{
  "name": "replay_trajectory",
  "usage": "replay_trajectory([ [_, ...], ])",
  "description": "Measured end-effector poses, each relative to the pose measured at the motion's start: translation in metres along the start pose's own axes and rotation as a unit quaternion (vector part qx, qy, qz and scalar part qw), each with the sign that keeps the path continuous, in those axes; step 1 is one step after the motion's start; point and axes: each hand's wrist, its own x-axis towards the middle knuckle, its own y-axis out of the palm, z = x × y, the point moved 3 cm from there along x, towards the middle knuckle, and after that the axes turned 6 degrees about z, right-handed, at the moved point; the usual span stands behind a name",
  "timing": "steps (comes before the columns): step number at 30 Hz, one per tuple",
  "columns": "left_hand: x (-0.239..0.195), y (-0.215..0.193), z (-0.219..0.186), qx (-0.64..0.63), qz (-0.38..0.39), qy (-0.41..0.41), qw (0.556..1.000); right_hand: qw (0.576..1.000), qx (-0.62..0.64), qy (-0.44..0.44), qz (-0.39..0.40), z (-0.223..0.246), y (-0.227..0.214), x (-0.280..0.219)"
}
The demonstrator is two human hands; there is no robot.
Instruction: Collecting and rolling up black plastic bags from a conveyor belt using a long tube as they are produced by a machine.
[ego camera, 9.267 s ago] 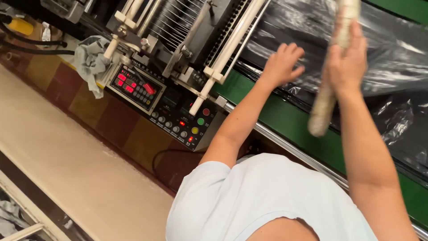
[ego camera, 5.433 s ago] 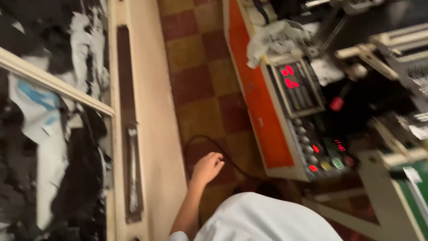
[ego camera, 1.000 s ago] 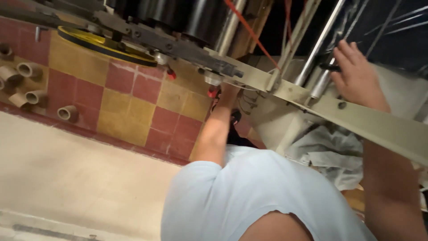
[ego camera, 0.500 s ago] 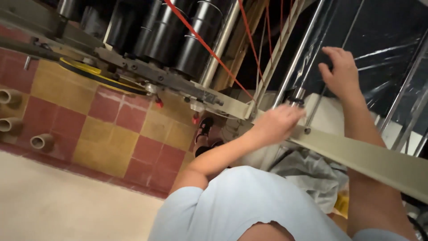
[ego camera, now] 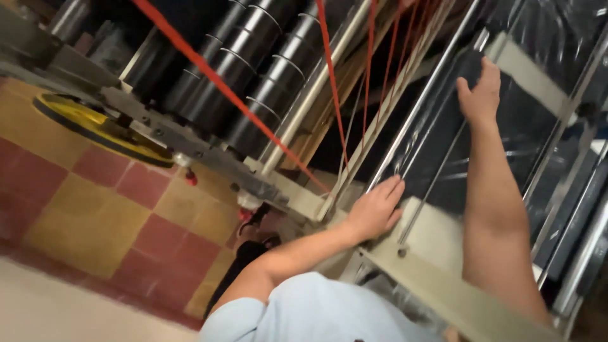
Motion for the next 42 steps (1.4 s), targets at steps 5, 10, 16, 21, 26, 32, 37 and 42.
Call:
replay_trajectory([
  [5, -0.005, -0.002, -0.003, 0.006, -0.022, 0.010, 1.000, 0.999, 0.018, 0.045, 0.000, -0.029, 0.013, 0.044],
  [10, -0.005, 0.000, -0.003, 0.040, -0.041, 0.034, 0.998, 0.994, 0.008, 0.101, 0.038, -0.060, 0.031, 0.075],
  [16, -0.005, 0.005, 0.001, 0.005, -0.046, 0.024, 0.999, 0.987, -0.155, 0.039, 0.003, -0.058, 0.023, 0.110],
  [21, -0.007, 0.009, 0.002, 0.003, -0.071, 0.024, 0.997, 0.984, -0.163, 0.066, 0.006, -0.029, 0.005, 0.113],
  [26, -0.007, 0.007, 0.002, 0.015, -0.064, 0.023, 0.998, 0.990, -0.116, 0.081, 0.021, -0.005, -0.004, 0.113],
  [32, -0.009, 0.011, 0.004, 0.029, -0.071, 0.025, 0.997, 0.986, -0.124, 0.107, -0.012, -0.006, -0.001, 0.110],
  [37, -0.009, 0.018, 0.010, 0.021, -0.063, 0.022, 0.998, 0.988, -0.103, 0.110, 0.033, 0.013, -0.015, 0.110],
  [42, -0.008, 0.015, 0.007, 0.022, -0.070, 0.024, 0.997, 0.984, -0.122, 0.114, 0.064, -0.013, -0.012, 0.126],
])
